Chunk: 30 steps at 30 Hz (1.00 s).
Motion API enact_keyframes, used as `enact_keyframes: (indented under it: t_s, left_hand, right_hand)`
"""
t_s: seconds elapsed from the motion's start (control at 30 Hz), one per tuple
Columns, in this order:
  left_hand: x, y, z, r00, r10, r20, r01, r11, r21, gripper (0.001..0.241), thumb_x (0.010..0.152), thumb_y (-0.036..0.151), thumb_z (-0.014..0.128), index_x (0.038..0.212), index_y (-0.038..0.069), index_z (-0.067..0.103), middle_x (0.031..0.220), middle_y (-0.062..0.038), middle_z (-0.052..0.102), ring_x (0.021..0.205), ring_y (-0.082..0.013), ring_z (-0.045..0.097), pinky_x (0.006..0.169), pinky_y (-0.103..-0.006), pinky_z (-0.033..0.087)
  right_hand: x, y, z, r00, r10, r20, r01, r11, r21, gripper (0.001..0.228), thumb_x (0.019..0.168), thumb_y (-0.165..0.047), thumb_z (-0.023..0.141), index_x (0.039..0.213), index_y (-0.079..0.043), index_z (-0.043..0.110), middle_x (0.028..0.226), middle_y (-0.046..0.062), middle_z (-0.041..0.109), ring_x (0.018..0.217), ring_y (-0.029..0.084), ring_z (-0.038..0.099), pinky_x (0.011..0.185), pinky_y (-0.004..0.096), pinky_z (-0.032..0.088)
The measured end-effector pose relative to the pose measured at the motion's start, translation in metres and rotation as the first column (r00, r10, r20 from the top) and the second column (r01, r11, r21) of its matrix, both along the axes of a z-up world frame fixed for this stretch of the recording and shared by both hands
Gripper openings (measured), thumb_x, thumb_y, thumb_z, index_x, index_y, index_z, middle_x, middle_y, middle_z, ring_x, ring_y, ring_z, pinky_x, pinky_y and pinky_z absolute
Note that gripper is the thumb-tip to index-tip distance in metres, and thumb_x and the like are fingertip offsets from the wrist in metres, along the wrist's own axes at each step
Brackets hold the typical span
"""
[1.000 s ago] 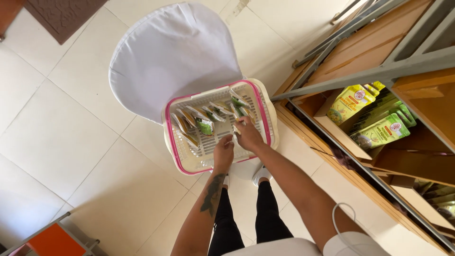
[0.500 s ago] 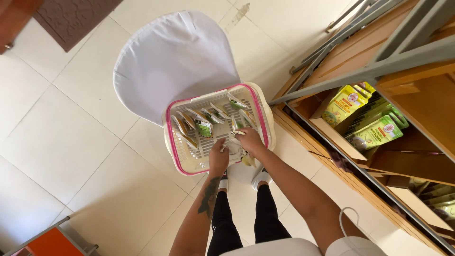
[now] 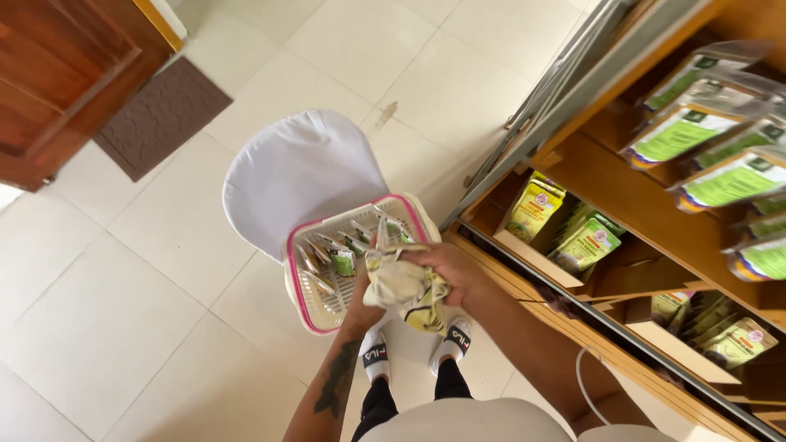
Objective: Wiping and organizing product pouches on a wooden grocery shelf.
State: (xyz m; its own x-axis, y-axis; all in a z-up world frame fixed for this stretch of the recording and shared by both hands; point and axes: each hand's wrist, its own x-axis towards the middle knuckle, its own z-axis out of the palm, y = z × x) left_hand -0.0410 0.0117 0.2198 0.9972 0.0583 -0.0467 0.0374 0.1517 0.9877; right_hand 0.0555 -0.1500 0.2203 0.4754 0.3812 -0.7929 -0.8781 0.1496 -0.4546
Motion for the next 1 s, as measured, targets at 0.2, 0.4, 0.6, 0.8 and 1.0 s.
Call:
enact_keyframes:
  t_s: [0.2,0.4,0.6,0.8,1.0]
  left_hand:
    - [-0.009,-0.012,-0.004,0.989,0.104,-0.105,-0.148,0.731,-0.666,0.057,0.090,0.008,0.054,0.147,0.002,0.050,0.135,-0.026,0.062,0.120,-0.0367,0.064,0.106,-0.0501,0.049]
    - [-0.011,-0.021,0.078,0.981,0.042,-0.190,-0.161,0.718,-0.677,0.083,0.101,0.066,0.031,0.137,-0.004,0.060,0.129,-0.029,0.066,0.114,-0.0426,0.067,0.099,-0.0563,0.055]
    - [-0.015,-0.012,0.039,0.877,-0.122,0.465,-0.185,0.807,0.560,0.094,0.078,-0.003,0.050,0.156,-0.010,-0.001,0.150,-0.042,0.039,0.128,-0.0492,0.054,0.102,-0.0448,0.049]
    - [-0.018,-0.022,0.077,0.938,-0.260,0.229,0.077,0.800,0.596,0.120,0.068,-0.003,0.071,0.159,-0.003,-0.008,0.149,-0.044,0.032,0.135,-0.0606,0.039,0.114,-0.0627,0.037]
    - [-0.029,-0.056,0.172,0.921,-0.002,-0.390,-0.220,0.823,-0.524,0.083,0.097,0.069,0.035,0.140,0.001,0.056,0.134,-0.023,0.065,0.120,-0.0355,0.064,0.107,-0.0530,0.049]
  right_hand:
    - [0.024,-0.049,0.101,0.933,-0.244,0.265,0.182,0.954,0.238,0.032,0.085,-0.018,0.074,0.113,-0.003,0.071,0.107,0.021,0.075,0.095,0.037,0.075,0.094,0.058,0.057]
    - [-0.069,-0.020,0.236,0.401,-0.553,0.731,0.372,0.827,0.422,0.037,0.101,-0.028,0.058,0.133,-0.009,0.059,0.134,0.015,0.066,0.127,0.031,0.064,0.117,0.051,0.048]
    - [-0.122,0.011,0.142,-0.465,0.739,0.488,0.599,0.668,-0.441,0.050,0.107,-0.033,0.045,0.154,-0.016,0.046,0.162,0.005,0.041,0.154,0.031,0.026,0.124,0.055,0.011]
    - [-0.085,-0.010,0.149,-0.329,0.557,0.763,0.532,0.777,-0.337,0.047,0.110,-0.022,0.041,0.155,-0.014,0.044,0.163,0.011,0.037,0.151,0.044,0.021,0.123,0.058,0.019]
    - [-0.047,-0.059,0.103,0.492,-0.281,0.824,0.445,0.895,0.039,0.029,0.105,-0.025,0.058,0.129,-0.015,0.069,0.122,0.013,0.071,0.111,0.029,0.069,0.098,0.048,0.053]
